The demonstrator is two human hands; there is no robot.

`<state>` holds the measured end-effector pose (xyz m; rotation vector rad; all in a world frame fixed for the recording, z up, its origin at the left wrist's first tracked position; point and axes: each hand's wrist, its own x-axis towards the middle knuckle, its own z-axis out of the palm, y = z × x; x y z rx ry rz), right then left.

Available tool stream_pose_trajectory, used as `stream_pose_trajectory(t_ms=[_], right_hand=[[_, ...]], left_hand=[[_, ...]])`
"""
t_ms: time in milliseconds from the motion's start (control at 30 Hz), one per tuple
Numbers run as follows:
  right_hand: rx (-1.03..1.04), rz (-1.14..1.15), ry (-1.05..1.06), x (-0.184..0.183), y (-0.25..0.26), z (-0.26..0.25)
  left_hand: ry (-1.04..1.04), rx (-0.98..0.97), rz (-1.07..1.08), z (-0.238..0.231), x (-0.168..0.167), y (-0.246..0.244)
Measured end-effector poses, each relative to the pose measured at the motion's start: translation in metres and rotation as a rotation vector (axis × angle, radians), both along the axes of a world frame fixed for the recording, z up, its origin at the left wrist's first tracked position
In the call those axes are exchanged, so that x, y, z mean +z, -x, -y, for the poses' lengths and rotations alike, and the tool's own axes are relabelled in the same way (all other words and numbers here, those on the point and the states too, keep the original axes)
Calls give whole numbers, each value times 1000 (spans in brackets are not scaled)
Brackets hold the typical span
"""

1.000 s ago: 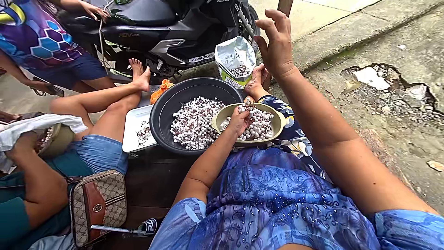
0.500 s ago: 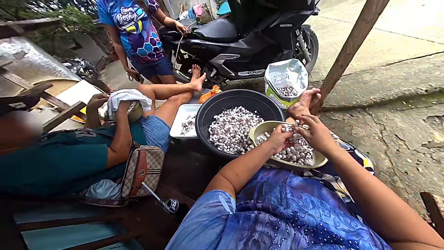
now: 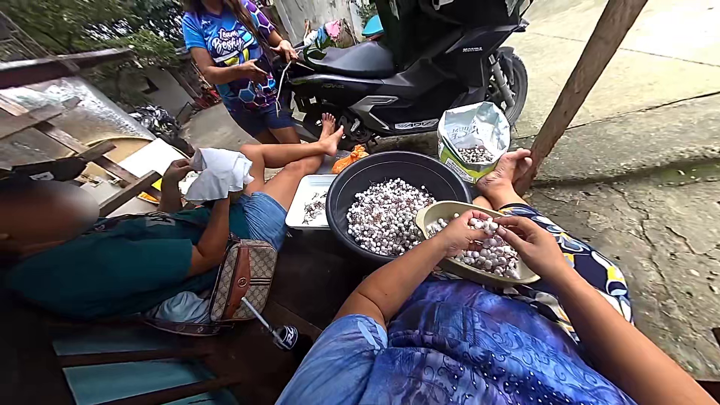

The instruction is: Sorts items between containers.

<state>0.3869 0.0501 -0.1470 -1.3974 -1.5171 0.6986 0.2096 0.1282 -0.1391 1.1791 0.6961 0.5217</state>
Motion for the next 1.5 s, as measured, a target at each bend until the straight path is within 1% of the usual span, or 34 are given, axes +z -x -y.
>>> stream_pose_trajectory(t_ms=[67, 167, 233, 300, 367, 433, 533, 667, 733, 833, 900, 967, 1033, 1167, 1300, 1400, 1500], right_hand=[[-24, -21, -53, -1, -1, 0], [-58, -35, -216, -5, -2, -2], [-59, -28, -255, -2, -3, -2], [-55, 33, -219, 2, -4, -1], [-31, 105, -133, 6, -5, 0], [-3, 116, -59, 7, -4, 1], [-22, 56, -3, 6, -4, 2], [-59, -121, 91, 10, -2, 5], [-24, -167, 115, 8, -3, 6], [65, -175, 154, 4, -7, 8], [92, -166, 152, 2, -9, 9], [77, -172, 131, 0, -9, 9], [63, -183, 122, -1, -8, 10], [103, -177, 120, -3, -9, 10], [13, -239, 87, -4, -8, 10], [-41, -316, 92, -3, -7, 10], [-72, -337, 93, -4, -7, 10]], left_hand=[[21, -4, 3, 1, 0, 2], [46, -13, 24, 1, -1, 2], [41, -26, 23, 1, 0, 1], [29, -39, 21, 1, 0, 1], [32, -46, 41, 2, 2, 1], [31, -49, 62, 2, 2, 2], [-2, -76, 54, 2, 3, 3], [-43, -118, 37, 4, 1, 4], [-34, -91, 51, 4, 1, 3], [13, -30, 66, 4, 0, 3], [30, -28, 74, 4, 0, 4], [21, -54, 63, 3, -2, 5], [0, -103, 40, 3, -2, 6], [-39, -179, -2, 7, 1, 6], [-35, -211, 11, 6, 0, 7], [-17, -211, 9, 5, -1, 7], [-2, -185, 32, 4, -3, 8]])
